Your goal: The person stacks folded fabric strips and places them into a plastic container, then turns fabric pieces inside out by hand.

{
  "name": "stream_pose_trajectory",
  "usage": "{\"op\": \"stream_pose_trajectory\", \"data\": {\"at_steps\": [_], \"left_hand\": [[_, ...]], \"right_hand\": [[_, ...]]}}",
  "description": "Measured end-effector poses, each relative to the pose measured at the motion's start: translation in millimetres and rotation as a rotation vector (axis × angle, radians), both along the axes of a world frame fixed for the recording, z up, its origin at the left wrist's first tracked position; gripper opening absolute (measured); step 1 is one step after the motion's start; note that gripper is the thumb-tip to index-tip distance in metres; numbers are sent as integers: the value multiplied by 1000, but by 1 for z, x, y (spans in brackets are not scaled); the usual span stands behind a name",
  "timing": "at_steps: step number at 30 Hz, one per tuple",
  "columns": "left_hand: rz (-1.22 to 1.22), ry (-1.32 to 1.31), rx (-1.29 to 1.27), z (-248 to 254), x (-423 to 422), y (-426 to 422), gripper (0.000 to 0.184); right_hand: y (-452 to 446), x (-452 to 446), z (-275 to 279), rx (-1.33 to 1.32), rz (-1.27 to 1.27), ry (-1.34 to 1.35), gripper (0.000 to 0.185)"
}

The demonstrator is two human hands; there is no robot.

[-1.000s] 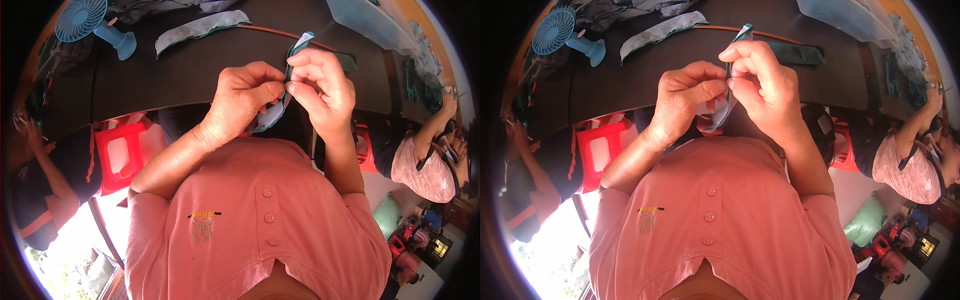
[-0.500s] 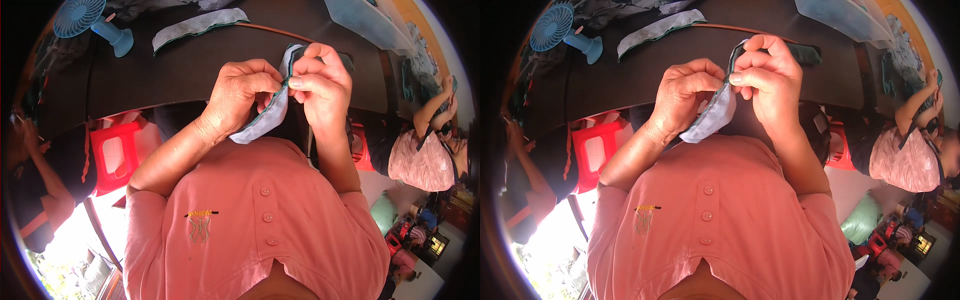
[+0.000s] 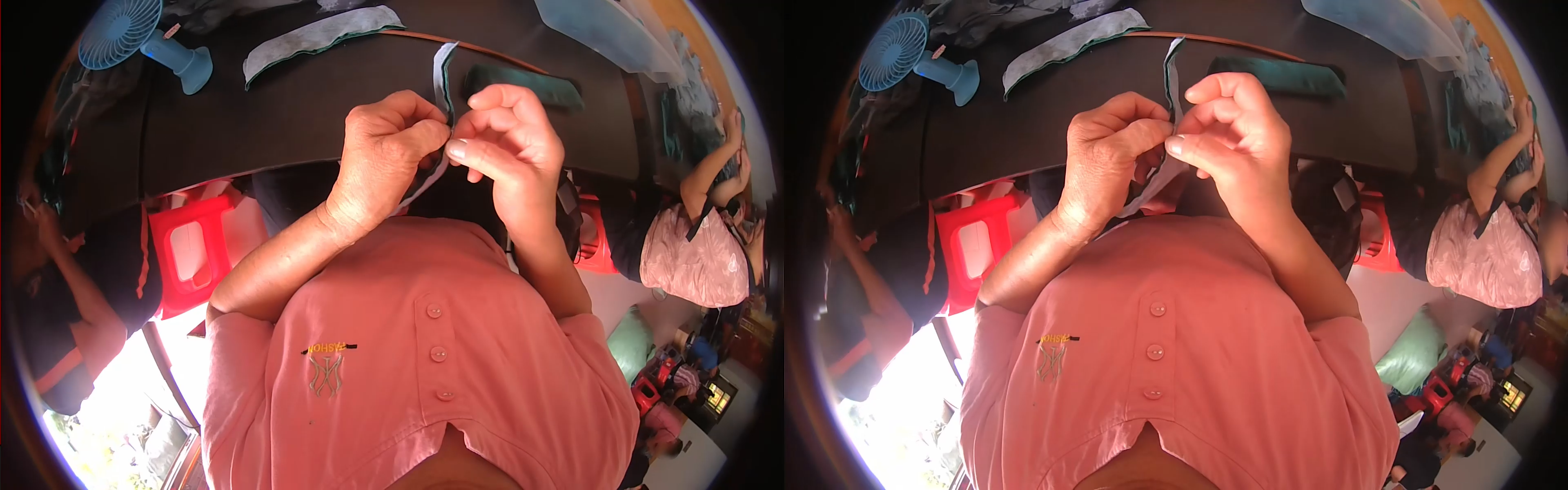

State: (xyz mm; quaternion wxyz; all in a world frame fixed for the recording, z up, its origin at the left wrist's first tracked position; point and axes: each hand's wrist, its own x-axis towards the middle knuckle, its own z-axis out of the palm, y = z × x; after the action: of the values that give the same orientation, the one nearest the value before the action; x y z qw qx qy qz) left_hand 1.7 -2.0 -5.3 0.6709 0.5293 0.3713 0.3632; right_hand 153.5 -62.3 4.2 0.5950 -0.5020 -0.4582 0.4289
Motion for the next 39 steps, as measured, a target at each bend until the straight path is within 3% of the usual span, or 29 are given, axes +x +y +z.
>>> {"op": "stream_pose_trajectory", "data": {"at_steps": [10,18,21,24,28,31,34,39], "left_hand": [[17,24,-26,1,-1,-1,11],[-47,9,-102,2,-1,0,15],[-85,-27,-75,2,-2,-3,15],[-145,43,165,-3,0,-10,14],[-201,45,-43,6,-2,-7,16],[-204,73,101,-5,-4,1,12],[-197,-81,-182,-5,-4,2,8],[-84,-257,-290,-5,1,-2,4]], "right_hand": [[7,-6,-4,-78,-22,-38,36],[11,8,-10,-128,-42,357,33],[10,9,-7,-100,-87,358,32],[9,11,-7,-56,-85,372,32],[8,8,-7,-54,-90,341,32],[6,9,-7,-63,-57,369,32],[4,9,-5,-58,-31,410,33],[3,9,-5,-15,-29,393,36]]}}
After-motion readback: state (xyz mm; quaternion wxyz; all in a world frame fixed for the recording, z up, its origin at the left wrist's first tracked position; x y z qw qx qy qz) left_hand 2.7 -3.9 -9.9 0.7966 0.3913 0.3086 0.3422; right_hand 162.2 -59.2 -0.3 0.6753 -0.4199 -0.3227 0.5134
